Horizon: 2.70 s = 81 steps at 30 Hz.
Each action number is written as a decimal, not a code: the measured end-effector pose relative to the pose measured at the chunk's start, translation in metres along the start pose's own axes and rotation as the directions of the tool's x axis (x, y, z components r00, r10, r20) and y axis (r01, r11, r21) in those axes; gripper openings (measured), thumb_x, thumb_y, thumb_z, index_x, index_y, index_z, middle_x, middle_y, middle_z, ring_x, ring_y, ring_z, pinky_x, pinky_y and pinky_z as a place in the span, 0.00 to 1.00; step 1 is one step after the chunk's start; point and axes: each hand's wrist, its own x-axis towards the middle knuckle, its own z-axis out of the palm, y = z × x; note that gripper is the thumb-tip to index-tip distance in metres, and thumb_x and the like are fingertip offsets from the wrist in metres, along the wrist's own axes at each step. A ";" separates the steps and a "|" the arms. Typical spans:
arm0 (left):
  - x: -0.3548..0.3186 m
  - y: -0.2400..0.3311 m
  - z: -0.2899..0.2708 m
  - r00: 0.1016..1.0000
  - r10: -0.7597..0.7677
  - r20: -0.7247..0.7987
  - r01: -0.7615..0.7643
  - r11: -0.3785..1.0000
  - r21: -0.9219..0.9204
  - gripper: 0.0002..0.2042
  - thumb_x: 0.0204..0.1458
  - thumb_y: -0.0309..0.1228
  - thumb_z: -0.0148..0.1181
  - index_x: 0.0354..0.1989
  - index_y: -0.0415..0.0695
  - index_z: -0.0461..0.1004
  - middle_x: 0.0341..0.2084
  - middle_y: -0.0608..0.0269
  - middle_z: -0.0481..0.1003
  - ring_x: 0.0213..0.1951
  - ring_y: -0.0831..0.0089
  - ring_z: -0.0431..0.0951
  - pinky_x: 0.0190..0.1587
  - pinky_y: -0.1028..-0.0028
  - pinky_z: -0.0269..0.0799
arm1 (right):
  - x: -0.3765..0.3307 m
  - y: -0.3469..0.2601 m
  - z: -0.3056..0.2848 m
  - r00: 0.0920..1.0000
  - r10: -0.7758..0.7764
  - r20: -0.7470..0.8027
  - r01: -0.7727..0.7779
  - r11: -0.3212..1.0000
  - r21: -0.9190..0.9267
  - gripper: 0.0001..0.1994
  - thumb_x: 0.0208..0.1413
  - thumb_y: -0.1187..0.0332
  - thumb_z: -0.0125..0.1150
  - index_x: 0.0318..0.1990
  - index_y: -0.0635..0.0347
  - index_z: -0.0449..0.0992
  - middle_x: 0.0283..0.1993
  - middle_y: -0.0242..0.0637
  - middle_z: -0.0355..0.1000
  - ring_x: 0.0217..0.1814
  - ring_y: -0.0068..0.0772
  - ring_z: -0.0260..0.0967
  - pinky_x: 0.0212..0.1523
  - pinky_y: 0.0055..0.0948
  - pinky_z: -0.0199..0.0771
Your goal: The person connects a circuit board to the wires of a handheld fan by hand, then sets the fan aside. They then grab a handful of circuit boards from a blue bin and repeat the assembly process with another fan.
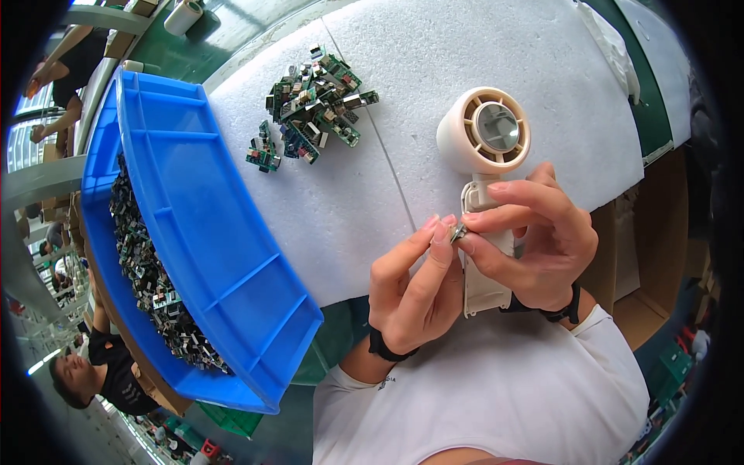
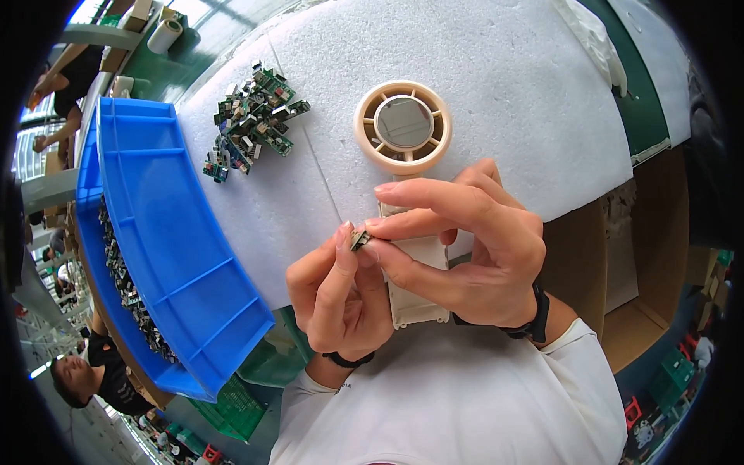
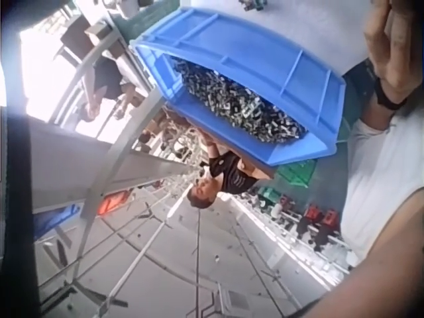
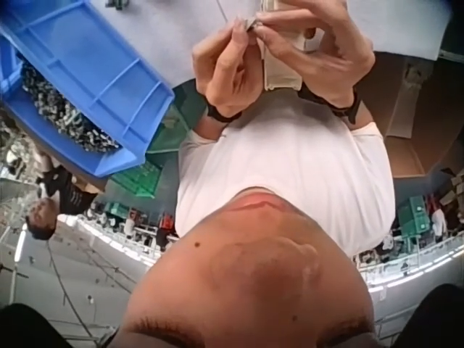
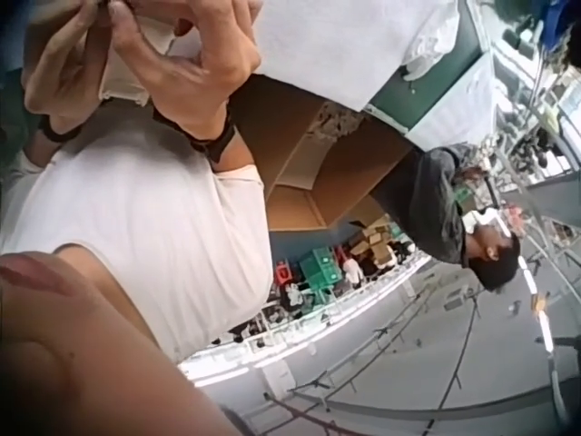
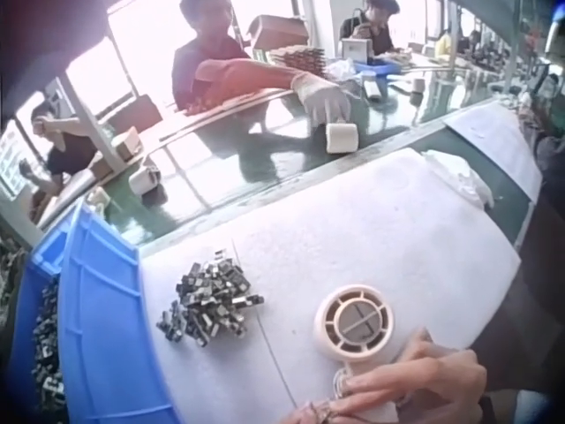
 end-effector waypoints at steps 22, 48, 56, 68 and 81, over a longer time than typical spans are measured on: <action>0.004 -0.014 0.023 0.996 0.080 0.034 -0.081 0.996 0.023 0.20 0.44 0.06 0.65 0.49 0.29 0.78 0.47 0.44 0.73 0.45 0.55 0.84 0.49 0.68 0.86 | 0.006 0.032 -0.012 0.996 0.014 0.088 -0.026 0.990 0.137 0.26 0.45 0.81 0.75 0.54 0.65 0.74 0.33 0.34 0.83 0.44 0.29 0.70 0.51 0.30 0.68; 0.070 0.049 -0.083 0.989 -0.145 -0.008 0.138 0.920 0.367 0.17 0.57 0.24 0.63 0.56 0.41 0.77 0.55 0.48 0.73 0.54 0.51 0.75 0.57 0.59 0.71 | 0.047 -0.104 -0.053 0.954 -0.225 0.198 0.277 0.914 -0.298 0.25 0.45 0.78 0.73 0.54 0.57 0.78 0.51 0.38 0.79 0.45 0.36 0.75 0.47 0.31 0.75; 0.067 0.048 -0.094 0.972 -0.232 -0.035 0.227 0.888 0.400 0.18 0.56 0.25 0.65 0.56 0.45 0.77 0.54 0.50 0.72 0.52 0.53 0.75 0.55 0.59 0.72 | 0.126 -0.110 -0.074 0.603 -0.124 0.788 0.347 0.930 -0.119 0.25 0.55 0.71 0.70 0.62 0.51 0.75 0.63 0.40 0.71 0.52 0.37 0.74 0.53 0.33 0.75; 0.077 0.073 -0.077 0.988 -0.144 -0.048 0.150 0.894 0.421 0.17 0.54 0.23 0.65 0.54 0.45 0.79 0.54 0.49 0.73 0.54 0.52 0.73 0.58 0.60 0.70 | 0.258 0.011 -0.118 0.795 0.475 0.377 -0.442 0.880 -0.174 0.26 0.67 0.48 0.58 0.65 0.54 0.71 0.53 0.38 0.76 0.50 0.26 0.75 0.47 0.25 0.80; 0.094 0.050 -0.045 0.963 -0.268 -0.021 0.256 0.887 0.386 0.12 0.52 0.21 0.65 0.46 0.43 0.82 0.49 0.52 0.75 0.50 0.53 0.75 0.50 0.60 0.73 | 0.348 0.120 -0.120 0.836 0.520 0.175 -0.498 0.853 -0.159 0.22 0.58 0.58 0.68 0.54 0.63 0.78 0.50 0.38 0.78 0.42 0.28 0.79 0.43 0.25 0.80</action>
